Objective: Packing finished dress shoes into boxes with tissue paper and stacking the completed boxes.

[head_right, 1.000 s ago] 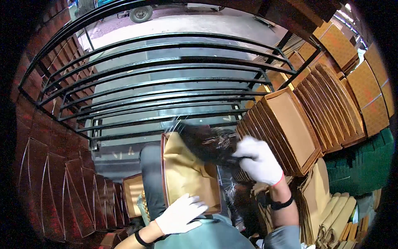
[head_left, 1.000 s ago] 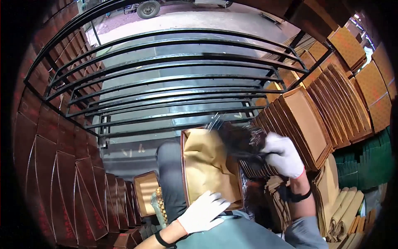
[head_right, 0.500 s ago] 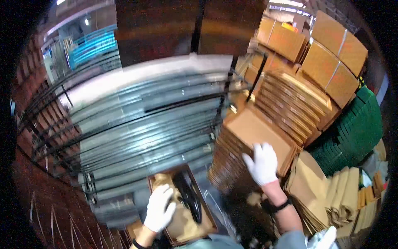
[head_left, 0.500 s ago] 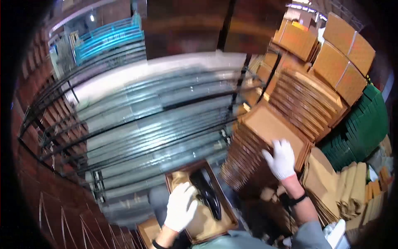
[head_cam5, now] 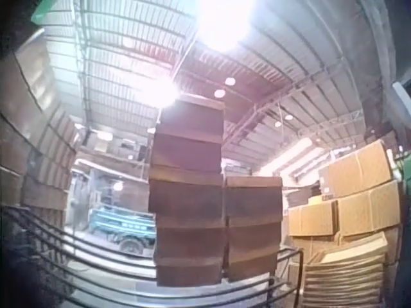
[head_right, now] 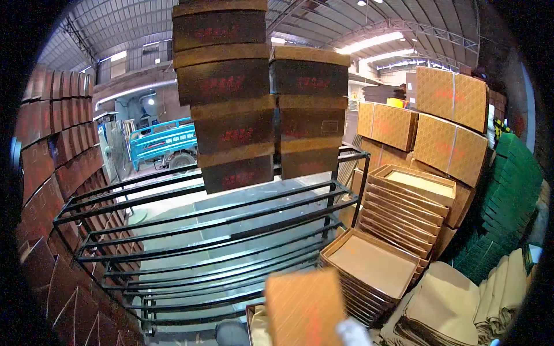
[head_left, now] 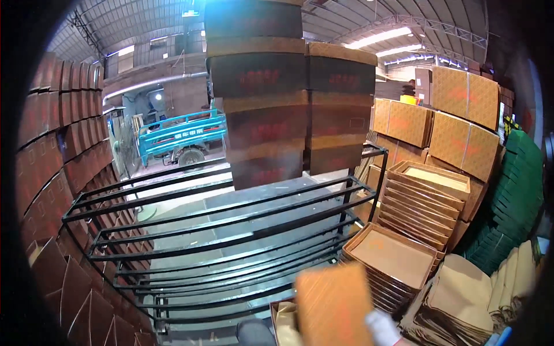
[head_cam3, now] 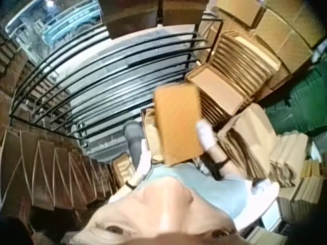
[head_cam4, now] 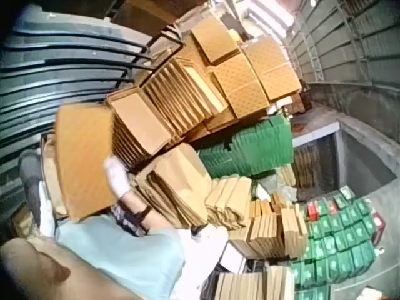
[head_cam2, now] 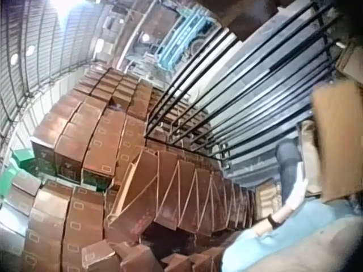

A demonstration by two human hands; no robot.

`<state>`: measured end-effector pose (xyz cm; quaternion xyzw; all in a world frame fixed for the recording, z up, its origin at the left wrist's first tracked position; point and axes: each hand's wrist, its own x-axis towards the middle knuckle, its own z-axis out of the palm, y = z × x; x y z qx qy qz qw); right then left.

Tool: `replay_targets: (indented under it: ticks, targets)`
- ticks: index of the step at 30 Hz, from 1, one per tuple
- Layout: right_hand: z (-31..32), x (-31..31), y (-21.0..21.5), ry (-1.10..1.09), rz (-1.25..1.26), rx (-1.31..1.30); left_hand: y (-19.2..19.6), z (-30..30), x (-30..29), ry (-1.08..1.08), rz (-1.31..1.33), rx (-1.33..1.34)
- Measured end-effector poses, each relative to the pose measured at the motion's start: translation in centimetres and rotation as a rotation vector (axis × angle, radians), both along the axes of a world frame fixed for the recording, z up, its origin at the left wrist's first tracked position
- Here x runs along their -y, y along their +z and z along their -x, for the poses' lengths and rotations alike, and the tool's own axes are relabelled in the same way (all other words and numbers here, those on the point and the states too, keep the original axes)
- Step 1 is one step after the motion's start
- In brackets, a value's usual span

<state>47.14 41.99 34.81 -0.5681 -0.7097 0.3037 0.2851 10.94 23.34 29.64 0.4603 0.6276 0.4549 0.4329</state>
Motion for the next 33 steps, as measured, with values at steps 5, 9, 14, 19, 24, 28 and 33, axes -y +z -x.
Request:
replay_targets:
  ticks: [5, 9, 14, 19, 24, 28, 33]
  targets:
    - [8.6, 4.5, -0.8, 0.181, 0.146, -0.354, 0.7, 0.4, -1.0, -0.095, -0.055, 0.183]
    - [10.8, -4.3, -0.2, 0.299, 0.072, -0.471, 4.9, 2.4, -11.2, -0.135, -0.252, 0.387]
    - [13.7, -7.8, 3.2, 0.334, 0.294, -0.855, 3.4, 4.4, -17.8, -0.107, -0.079, 1.086]
    - [12.5, -5.5, 2.1, 0.301, 0.269, -0.816, 3.7, 4.8, -16.1, -0.178, -0.193, 0.776]
    - [13.5, -6.1, 3.8, 0.313, 0.214, -0.735, 5.0, 5.1, -15.2, -0.073, -0.221, 0.889]
    - [15.0, -6.7, 2.6, 0.265, 0.155, -0.729, 3.5, 5.6, -15.4, -0.004, -0.108, 0.799]
    - [14.0, -4.0, 0.3, 0.239, 0.362, -0.777, 2.1, 3.3, -10.2, -0.015, -0.035, 0.825]
